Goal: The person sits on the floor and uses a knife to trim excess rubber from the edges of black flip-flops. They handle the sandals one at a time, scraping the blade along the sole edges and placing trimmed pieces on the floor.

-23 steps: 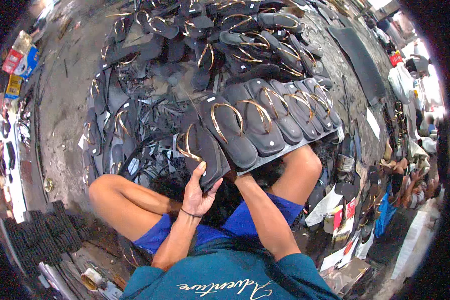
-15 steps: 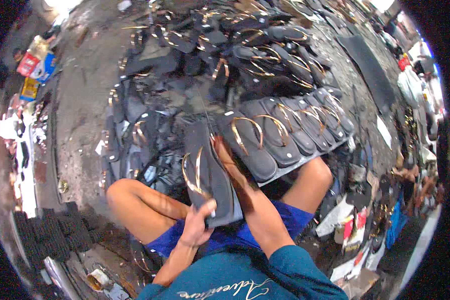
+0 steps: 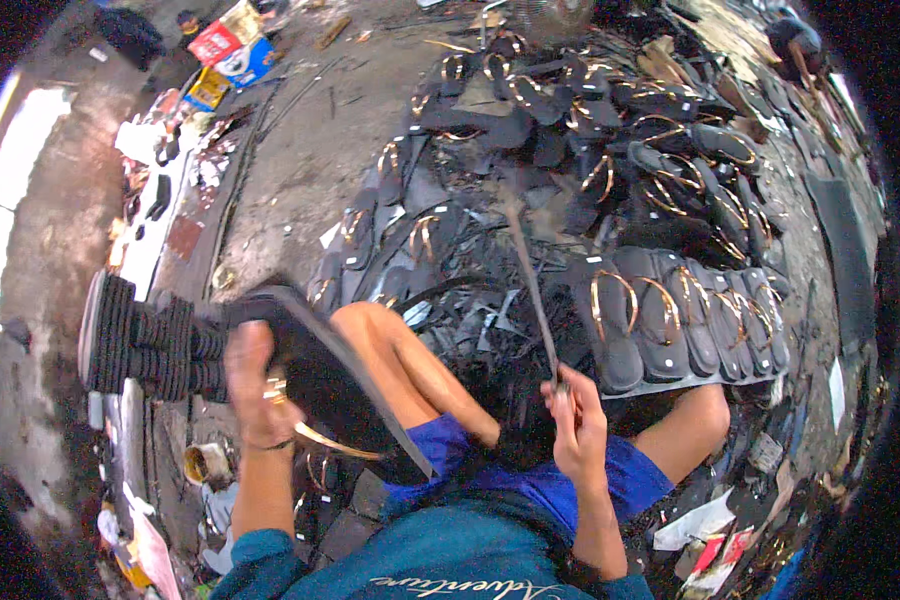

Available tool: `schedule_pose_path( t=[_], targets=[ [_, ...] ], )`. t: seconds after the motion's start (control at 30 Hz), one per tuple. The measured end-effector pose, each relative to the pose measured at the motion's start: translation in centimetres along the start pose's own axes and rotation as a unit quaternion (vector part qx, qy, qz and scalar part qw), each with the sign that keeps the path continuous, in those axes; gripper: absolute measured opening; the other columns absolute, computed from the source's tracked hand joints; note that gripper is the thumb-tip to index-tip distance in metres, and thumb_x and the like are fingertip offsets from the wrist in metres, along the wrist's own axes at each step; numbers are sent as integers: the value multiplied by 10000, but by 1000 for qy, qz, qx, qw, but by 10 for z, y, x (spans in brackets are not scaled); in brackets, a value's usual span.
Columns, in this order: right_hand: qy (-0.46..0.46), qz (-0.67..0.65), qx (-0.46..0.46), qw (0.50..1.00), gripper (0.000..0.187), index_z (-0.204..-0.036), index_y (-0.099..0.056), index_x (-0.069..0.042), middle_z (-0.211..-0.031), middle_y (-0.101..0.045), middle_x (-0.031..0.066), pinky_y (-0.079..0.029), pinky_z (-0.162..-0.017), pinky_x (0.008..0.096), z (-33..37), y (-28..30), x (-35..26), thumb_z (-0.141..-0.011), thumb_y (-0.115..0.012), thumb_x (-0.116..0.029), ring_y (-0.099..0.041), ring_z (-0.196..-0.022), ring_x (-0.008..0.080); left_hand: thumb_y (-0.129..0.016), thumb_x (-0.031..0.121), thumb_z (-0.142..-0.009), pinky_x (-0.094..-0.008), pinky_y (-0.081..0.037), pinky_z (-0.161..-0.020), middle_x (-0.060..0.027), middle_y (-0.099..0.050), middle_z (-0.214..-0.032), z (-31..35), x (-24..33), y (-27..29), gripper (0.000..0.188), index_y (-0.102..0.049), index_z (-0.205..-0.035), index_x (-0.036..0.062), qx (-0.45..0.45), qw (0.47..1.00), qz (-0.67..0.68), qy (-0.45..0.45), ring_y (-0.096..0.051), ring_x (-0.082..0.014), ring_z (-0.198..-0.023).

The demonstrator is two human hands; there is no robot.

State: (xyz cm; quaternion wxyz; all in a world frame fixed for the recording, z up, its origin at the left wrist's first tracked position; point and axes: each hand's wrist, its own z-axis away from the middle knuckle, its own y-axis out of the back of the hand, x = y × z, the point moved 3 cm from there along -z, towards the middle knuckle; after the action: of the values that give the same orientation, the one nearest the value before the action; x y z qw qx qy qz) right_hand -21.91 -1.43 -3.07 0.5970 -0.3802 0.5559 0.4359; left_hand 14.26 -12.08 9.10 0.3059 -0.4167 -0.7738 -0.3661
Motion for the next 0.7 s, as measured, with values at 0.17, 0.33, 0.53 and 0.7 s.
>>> schedule_pose_path(
  t=[0.17,0.33,0.53,0.7],
  targets=[
    [79,129,-98,984,338,-1131,-697,-56,-844,-690,88,-520,-635,308,66,1,-28,-803,-762,-107,-618,-661,186,-661,236,-953,-306,-521,-903,-36,-653,-1142,35,14,-70,373,-563,-1251,35,-94,823,271,490,-641,-142,-1020],
    [-18,109,-155,982,338,-1129,-707,-80,-857,-700,95,-529,-599,311,97,2,-28,-803,-774,-139,-636,-650,191,-625,240,-978,-315,-527,-913,-51,-648,-1155,60,20,-86,370,-536,-1284,53,-119,789,286,531,-646,-164,-1023],
    [57,149,-63,985,315,-1129,-706,-77,-871,-713,113,-551,-622,333,78,-14,-43,-823,-759,-121,-671,-666,217,-625,218,-975,-360,-545,-913,-90,-637,-1179,66,23,-96,394,-487,-1310,62,-180,789,304,503,-651,-194,-1034],
    [77,101,-84,988,286,-1141,-680,-18,-757,-650,143,-491,-549,297,13,-30,-72,-860,-702,-69,-594,-564,185,-628,183,-965,-396,-548,-932,-127,-637,-1185,65,23,-101,377,-483,-1282,39,-259,740,349,512,-650,-222,-1062]
  ],
)
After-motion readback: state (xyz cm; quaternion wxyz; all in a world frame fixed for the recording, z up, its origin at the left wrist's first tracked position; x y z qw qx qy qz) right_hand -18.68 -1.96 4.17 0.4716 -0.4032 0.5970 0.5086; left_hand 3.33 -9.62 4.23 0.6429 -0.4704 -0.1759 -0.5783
